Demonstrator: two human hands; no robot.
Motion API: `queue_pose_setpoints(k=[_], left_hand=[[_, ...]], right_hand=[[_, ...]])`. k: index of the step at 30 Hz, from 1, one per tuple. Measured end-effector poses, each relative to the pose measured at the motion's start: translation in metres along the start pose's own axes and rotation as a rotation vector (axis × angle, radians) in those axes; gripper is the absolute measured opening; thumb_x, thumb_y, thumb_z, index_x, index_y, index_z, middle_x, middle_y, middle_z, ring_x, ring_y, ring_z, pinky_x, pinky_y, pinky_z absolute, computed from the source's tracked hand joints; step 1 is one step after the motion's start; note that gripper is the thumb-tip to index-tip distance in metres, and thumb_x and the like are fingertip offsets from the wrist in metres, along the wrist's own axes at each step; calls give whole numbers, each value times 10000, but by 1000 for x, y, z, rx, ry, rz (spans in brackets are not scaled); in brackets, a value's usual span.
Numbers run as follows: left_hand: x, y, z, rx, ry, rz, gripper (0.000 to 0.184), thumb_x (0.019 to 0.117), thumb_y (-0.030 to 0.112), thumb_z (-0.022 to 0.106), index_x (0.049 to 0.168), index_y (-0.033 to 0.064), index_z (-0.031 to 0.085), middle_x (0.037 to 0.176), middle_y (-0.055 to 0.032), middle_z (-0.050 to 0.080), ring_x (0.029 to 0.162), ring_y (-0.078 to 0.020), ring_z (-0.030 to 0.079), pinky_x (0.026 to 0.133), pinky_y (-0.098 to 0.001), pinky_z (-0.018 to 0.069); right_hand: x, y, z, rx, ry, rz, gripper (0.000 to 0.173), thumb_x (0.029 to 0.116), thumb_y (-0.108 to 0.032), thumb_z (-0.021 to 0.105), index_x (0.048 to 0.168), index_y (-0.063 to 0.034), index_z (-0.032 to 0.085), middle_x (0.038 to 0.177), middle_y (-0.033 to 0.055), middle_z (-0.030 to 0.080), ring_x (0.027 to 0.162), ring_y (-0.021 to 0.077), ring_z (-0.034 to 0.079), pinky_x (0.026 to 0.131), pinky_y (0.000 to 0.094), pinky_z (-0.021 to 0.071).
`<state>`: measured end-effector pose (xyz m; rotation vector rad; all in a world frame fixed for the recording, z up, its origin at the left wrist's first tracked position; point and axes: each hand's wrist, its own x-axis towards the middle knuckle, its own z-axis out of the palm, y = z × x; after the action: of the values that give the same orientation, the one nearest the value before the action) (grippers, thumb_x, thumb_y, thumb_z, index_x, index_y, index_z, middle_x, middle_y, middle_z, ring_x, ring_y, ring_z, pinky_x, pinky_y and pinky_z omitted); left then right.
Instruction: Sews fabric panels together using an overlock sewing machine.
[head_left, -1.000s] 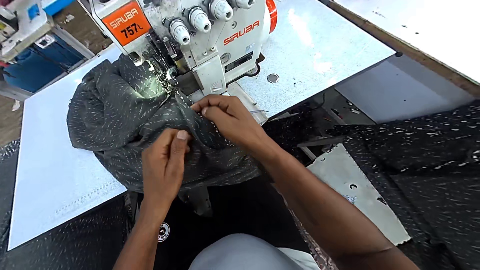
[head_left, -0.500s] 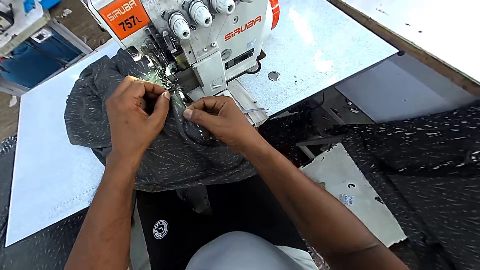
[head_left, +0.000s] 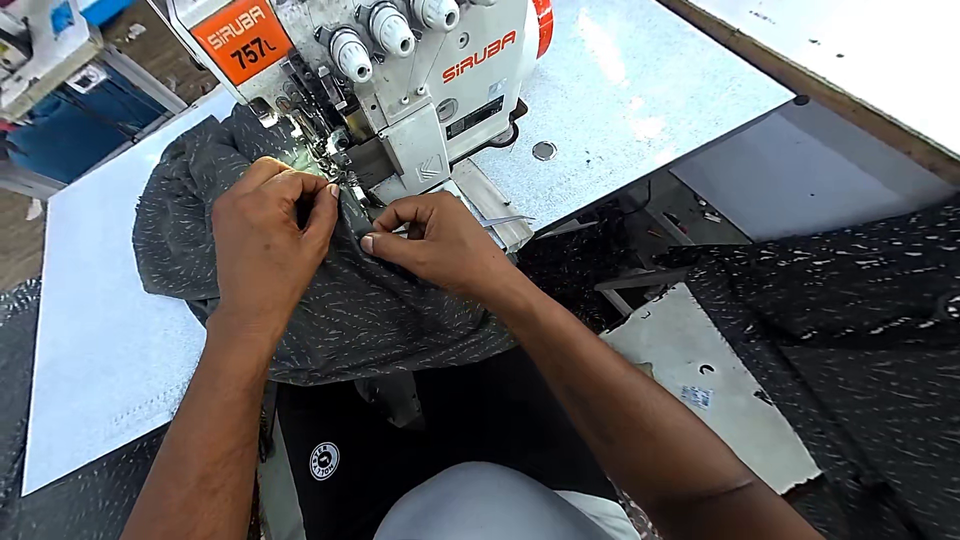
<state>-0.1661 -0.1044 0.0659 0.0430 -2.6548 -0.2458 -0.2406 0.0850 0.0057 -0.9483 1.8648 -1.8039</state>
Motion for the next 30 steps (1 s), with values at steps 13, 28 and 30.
queue_pose_setpoints(k=[13, 28, 30], left_hand=[[-3, 1, 14, 68, 59, 108, 223, 1060, 234, 576, 1066, 60, 716, 1048, -141, 662, 824, -253, 650, 668, -417, 509], [9, -39, 1, -164, -95, 333, 212, 1041, 148, 586, 1089, 21, 749, 1102, -151, 670, 1047, -217, 643, 934, -337, 515], [10, -41, -1, -184, -121, 364, 216, 1042, 120, 569, 1096, 12, 748, 1095, -162, 669, 1054, -227, 641, 952, -341, 509]], right_hand=[[-27, 3, 4, 338, 113, 185, 163, 913, -162, 781, 832, -26, 740, 668, 48, 651, 454, 72, 499, 406, 216, 408], [-25, 0, 9, -145, 212, 24, 207, 868, -232, 793, 721, -133, 686, 618, -44, 622, 466, 66, 495, 442, 279, 402], [-28, -4, 11, -136, 238, -20, 206, 862, -222, 801, 718, -134, 683, 616, -52, 620, 463, 53, 478, 436, 262, 377]])
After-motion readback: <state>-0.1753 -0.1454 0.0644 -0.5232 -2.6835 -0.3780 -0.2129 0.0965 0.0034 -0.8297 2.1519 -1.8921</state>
